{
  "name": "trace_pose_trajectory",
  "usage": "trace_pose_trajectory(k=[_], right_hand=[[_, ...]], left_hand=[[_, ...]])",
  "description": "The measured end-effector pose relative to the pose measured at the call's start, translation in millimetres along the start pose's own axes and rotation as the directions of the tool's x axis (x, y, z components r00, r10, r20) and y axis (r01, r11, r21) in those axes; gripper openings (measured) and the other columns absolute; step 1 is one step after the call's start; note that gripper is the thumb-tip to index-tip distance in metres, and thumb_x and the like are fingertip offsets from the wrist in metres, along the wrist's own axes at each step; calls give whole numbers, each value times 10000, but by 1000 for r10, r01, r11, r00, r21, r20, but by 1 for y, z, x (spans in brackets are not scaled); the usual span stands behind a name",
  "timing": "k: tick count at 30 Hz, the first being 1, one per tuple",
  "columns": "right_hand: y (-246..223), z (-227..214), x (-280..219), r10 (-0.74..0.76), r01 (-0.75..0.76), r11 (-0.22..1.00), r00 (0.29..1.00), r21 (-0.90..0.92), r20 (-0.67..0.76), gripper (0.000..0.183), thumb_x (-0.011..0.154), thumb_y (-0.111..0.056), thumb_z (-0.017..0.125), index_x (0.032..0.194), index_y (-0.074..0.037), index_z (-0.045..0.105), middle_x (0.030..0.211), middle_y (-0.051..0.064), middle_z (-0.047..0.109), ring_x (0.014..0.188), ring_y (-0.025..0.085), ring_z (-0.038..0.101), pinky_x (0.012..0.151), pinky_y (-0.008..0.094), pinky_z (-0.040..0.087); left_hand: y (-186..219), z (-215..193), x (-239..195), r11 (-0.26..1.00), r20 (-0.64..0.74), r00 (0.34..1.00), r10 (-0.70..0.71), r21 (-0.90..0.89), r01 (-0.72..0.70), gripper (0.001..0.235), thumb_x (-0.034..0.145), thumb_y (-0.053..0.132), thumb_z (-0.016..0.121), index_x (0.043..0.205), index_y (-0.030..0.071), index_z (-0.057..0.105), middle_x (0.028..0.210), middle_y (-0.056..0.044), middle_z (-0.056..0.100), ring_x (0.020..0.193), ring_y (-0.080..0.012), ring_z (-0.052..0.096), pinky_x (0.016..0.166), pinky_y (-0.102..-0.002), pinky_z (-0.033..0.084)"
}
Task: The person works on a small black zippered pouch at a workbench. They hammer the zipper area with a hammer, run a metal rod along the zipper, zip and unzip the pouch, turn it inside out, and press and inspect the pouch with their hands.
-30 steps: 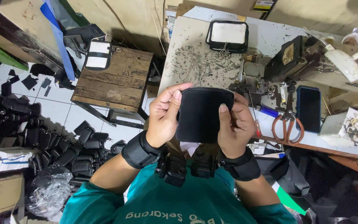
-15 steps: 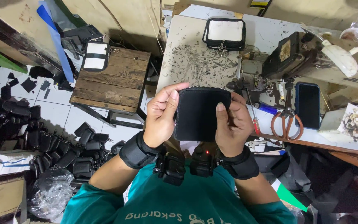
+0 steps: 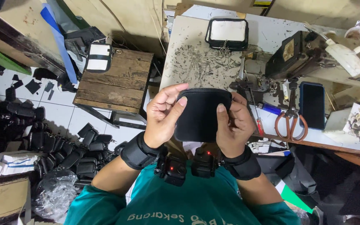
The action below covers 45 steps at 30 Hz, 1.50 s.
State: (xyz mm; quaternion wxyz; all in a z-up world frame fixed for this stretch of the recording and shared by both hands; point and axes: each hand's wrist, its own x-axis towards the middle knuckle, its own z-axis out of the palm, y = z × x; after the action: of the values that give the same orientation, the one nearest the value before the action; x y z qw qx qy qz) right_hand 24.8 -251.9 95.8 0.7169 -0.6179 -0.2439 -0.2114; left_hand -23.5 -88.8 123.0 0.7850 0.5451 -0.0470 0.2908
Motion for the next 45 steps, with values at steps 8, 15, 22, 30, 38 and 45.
trace_pose_trajectory(k=[8,15,22,30,38,45], right_hand=[[-4,1,2,-56,56,998,998,-35,11,67,983,12,692,980,78,701,1004,211,676,971,191,612,758,344,525],[-9,2,2,-29,29,1000,1000,-6,12,82,998,17,675,1018,95,691,949,219,671,907,179,618,694,323,501],[-17,7,6,-13,14,1000,1000,-28,23,71,999,22,664,1000,88,689,799,204,651,770,123,573,601,255,444],[-19,0,8,8,0,995,997,-100,82,137,1044,-7,648,921,53,659,653,171,612,670,123,596,555,220,411],[-40,-4,28,-174,242,904,961,-353,213,180,954,-30,757,810,12,656,983,179,565,1102,458,601,969,507,482],[-32,0,17,-71,86,985,992,-149,104,198,949,-23,769,820,39,631,941,235,690,991,402,732,825,461,554]], left_hand=[[-15,-6,-5,997,-45,999,-1,-75,-3,287,1031,53,607,1285,-63,674,1187,-174,752,1123,-110,612,1010,-298,502],[-12,-8,-7,1000,-22,1000,5,-29,-6,283,1028,51,613,1281,-58,680,1153,-155,759,1066,-97,606,940,-269,512],[-2,-7,-3,999,2,1000,-10,36,10,285,995,-25,636,1274,-60,677,996,-129,772,908,-59,621,802,-219,543],[-5,-15,-3,996,-38,999,-11,86,15,237,1007,-16,619,1228,-33,701,783,-75,755,753,-43,657,665,-204,572],[-23,-28,-8,998,-142,990,-1,62,10,240,977,-18,647,1202,-91,684,842,-174,774,815,-179,740,734,-343,646],[-23,-28,-9,999,-139,990,1,49,6,231,968,-16,661,1183,-96,687,854,-193,774,847,-207,751,765,-369,647]])
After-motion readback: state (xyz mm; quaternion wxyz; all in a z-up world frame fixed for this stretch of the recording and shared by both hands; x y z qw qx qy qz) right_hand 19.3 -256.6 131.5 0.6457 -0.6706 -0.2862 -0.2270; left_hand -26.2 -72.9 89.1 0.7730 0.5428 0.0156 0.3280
